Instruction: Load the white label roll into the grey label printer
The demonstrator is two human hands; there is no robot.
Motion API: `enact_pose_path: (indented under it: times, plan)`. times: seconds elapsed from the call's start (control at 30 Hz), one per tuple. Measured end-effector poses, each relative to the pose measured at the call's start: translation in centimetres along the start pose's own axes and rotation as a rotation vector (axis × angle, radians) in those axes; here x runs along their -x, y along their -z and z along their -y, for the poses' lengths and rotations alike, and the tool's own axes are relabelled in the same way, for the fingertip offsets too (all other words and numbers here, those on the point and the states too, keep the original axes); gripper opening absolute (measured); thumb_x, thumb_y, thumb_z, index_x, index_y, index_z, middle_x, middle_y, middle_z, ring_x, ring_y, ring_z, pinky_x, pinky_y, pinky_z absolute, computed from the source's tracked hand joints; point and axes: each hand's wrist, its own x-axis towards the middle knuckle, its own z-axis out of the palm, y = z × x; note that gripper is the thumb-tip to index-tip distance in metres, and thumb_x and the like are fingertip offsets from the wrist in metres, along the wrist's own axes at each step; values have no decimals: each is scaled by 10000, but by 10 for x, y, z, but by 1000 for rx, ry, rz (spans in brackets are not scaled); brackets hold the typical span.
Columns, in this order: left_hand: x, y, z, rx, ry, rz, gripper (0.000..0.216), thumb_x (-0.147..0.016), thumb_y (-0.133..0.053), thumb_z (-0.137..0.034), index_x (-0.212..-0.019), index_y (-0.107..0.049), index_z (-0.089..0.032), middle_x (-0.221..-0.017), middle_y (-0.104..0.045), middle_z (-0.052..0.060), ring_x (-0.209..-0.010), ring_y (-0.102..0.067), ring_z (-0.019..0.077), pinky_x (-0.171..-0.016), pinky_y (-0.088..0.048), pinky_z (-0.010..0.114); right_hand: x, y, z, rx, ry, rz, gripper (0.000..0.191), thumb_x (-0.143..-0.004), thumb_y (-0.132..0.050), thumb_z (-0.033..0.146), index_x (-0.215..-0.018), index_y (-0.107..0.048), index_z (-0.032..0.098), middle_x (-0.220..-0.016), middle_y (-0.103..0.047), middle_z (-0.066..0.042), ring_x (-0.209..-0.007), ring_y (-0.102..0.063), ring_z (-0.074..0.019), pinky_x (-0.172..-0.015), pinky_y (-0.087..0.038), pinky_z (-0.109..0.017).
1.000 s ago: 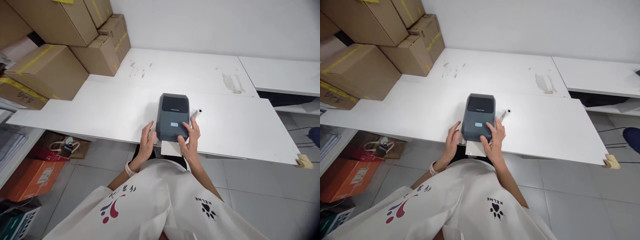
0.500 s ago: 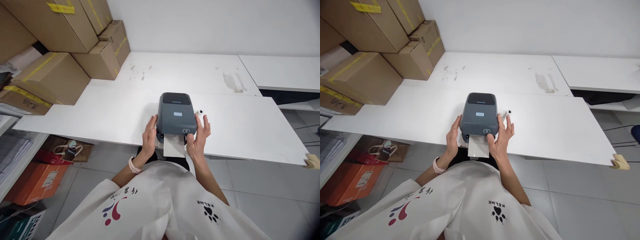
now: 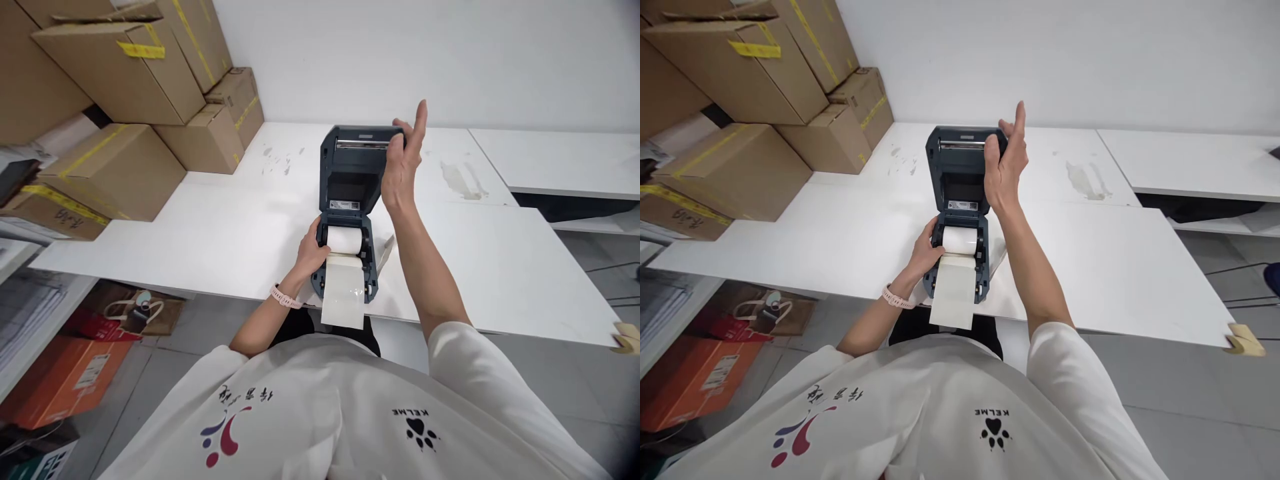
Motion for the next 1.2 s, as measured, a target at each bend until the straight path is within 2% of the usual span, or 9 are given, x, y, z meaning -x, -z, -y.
enact_pose_path:
  times: [0.23,0.37,0.47,0.57,0.7,0.83,0.97,1.1,1.2]
  plan:
    - [1,-5,0,95,70,-10,892,-721,-651,-121,-1563,-387,-253,-1643,-428,124,-1530,-401,350,-1233,-398,537,29,21,31,110,59,-3,603,-1048,-383,597,-1554,-421,270,-1533,-521,-133,-1506,-338,-333,-1224,-267,-596]
    - [-1,-7,4,115,59,-30,914,-680,-586,-60,-1558,-382,-219,-1620,-452,134,-1513,-428,316,-1248,-382,504,75,25,44,64,88,578,439,-1005,-547,469,-1380,-608,251,-1283,-717,-107,-1207,-639,-333,-1020,-481,-535]
    - [-2,-8,5,107,71,-43,928,-660,-565,-42,-1556,-380,-196,-1614,-457,145,-1502,-442,312,-1254,-371,501,94,10,46,218,84,1011,648,-854,-739,357,-1450,-558,178,-1344,-689,-161,-1178,-663,-373,-976,-502,-521]
    - [-2,-9,3,126,108,-50,983,-647,-558,-31,-1590,-319,-172,-1628,-436,167,-1506,-438,314,-1253,-373,491,95,-2,48,357,64,1082,797,-774,-773,243,-1497,-489,65,-1402,-628,-249,-1232,-634,-419,-1023,-479,-542]
    - [-1,-9,-1,152,159,-41,1054,-649,-561,-31,-1633,-209,-168,-1674,-366,166,-1553,-372,295,-1281,-328,459,77,20,47,62,-7,1144,919,-730,-809,338,-1555,-437,180,-1493,-587,-181,-1312,-606,-390,-1045,-510,-519]
    - [3,-6,-5,169,187,-13,1047,-690,-568,-61,-1645,-174,-228,-1714,-301,118,-1590,-302,281,-1268,-347,437,56,81,34,-320,-18,1044,883,-706,-843,381,-1512,-498,280,-1466,-615,-96,-1297,-628,-332,-1067,-528,-462]
    - [6,-4,-8,151,193,10,1047,-711,-579,-90,-1655,-153,-246,-1716,-292,104,-1586,-301,287,-1254,-370,445,47,120,-4,-514,-267,657,871,-612,-921,469,-1393,-598,259,-1337,-686,-116,-1164,-694,-325,-953,-588,-426]
    - [5,-4,-6,150,197,14,1059,-707,-580,-93,-1659,-139,-238,-1718,-288,108,-1592,-286,291,-1246,-379,452,42,93,-64,-516,-543,199,842,-559,-937,446,-1301,-584,258,-1201,-727,-120,-1097,-715,-295,-938,-600,-439]
    - [4,-5,-3,160,201,3,1073,-691,-582,-86,-1657,-147,-255,-1714,-301,100,-1585,-302,289,-1242,-382,454,40,49,-106,-468,-695,38,781,-527,-886,374,-1223,-559,235,-1166,-708,-93,-1132,-703,-291,-1011,-578,-488]
